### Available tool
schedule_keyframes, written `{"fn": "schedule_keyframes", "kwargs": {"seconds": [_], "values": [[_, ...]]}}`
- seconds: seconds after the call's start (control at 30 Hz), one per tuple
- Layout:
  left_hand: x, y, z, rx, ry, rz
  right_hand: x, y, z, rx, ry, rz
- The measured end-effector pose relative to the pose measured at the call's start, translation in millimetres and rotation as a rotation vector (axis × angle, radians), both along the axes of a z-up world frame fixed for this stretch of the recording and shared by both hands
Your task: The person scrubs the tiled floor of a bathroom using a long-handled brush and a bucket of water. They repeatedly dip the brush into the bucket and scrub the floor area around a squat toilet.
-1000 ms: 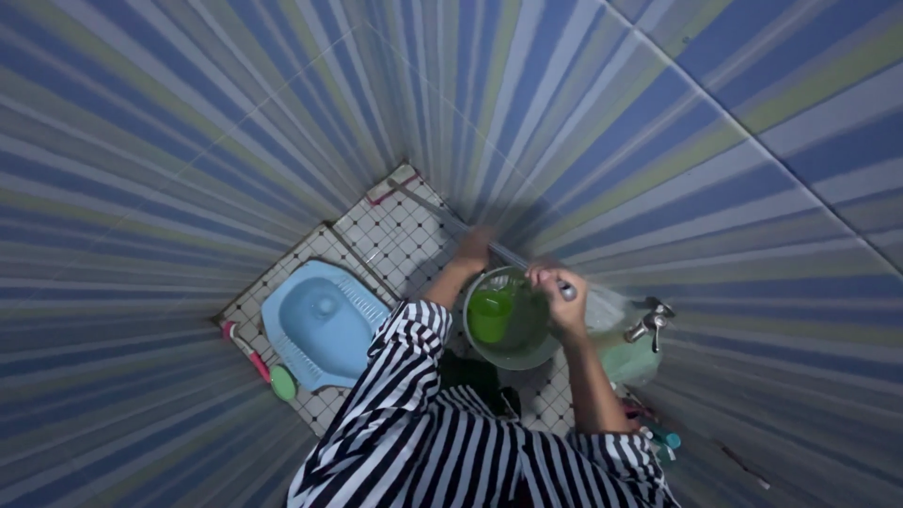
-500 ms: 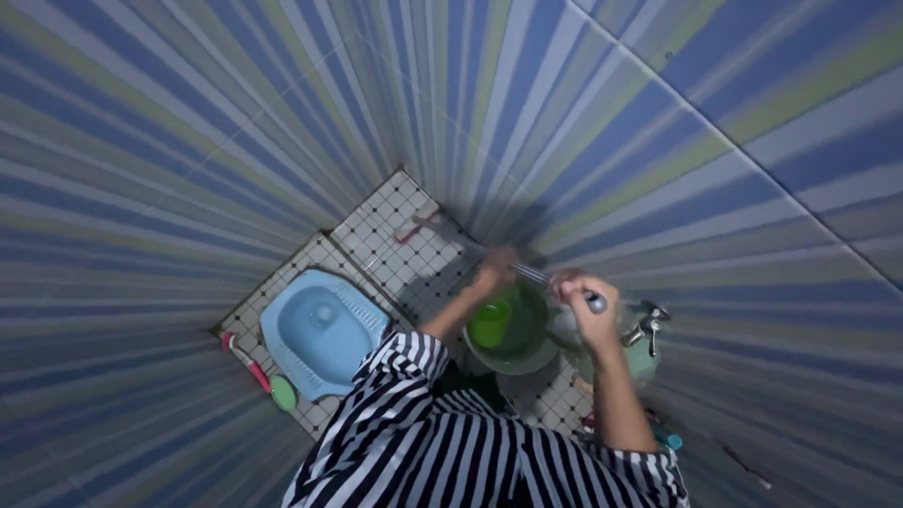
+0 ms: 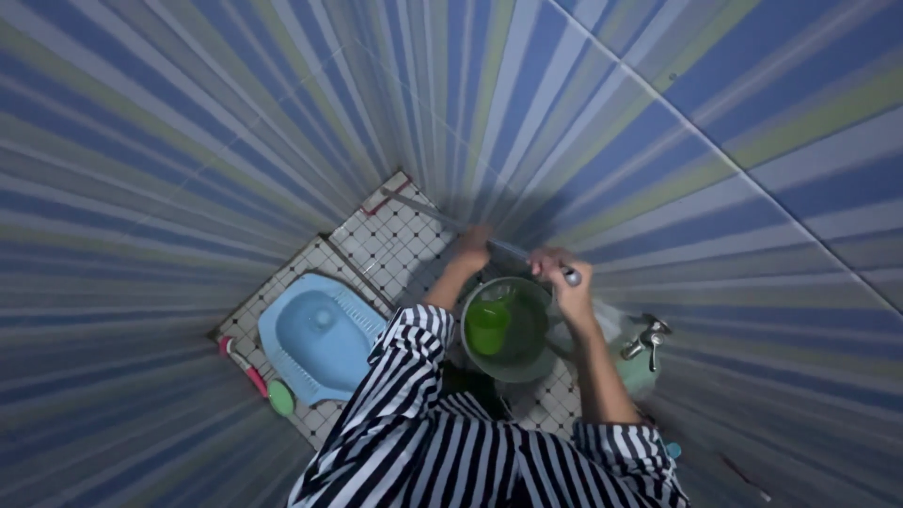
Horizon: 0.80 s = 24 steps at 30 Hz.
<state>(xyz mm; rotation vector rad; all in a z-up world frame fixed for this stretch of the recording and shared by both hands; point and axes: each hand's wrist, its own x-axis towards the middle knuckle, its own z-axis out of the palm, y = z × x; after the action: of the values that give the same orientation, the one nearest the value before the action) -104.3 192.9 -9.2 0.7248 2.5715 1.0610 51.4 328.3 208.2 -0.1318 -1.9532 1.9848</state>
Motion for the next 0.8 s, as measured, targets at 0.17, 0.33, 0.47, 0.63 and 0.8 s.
{"fn": "schedule_keyframes", "kwargs": {"seconds": [0.17,0.33,0.47,0.63,0.8], "values": [[6,6,2,-0.059,-0.110,-0.017,2,-2,43,0.096,-0.158,-0.073],[21,6,3,0.202,0.172,-0.094,7,1,64,0.045,-0.144,-0.031],[1,0,4,0.102,0.068,-0.138,-2,-6,37,0.028,-0.043,0.005],[-11,-18,4,0.151,-0.038,-0.050,-6,-19,-6,-0.022,-0.048,0.004],[-7,-7,0,-0.079,0.037,-0.009,-4,-10,-3,0.017,0.030,0.050]]}}
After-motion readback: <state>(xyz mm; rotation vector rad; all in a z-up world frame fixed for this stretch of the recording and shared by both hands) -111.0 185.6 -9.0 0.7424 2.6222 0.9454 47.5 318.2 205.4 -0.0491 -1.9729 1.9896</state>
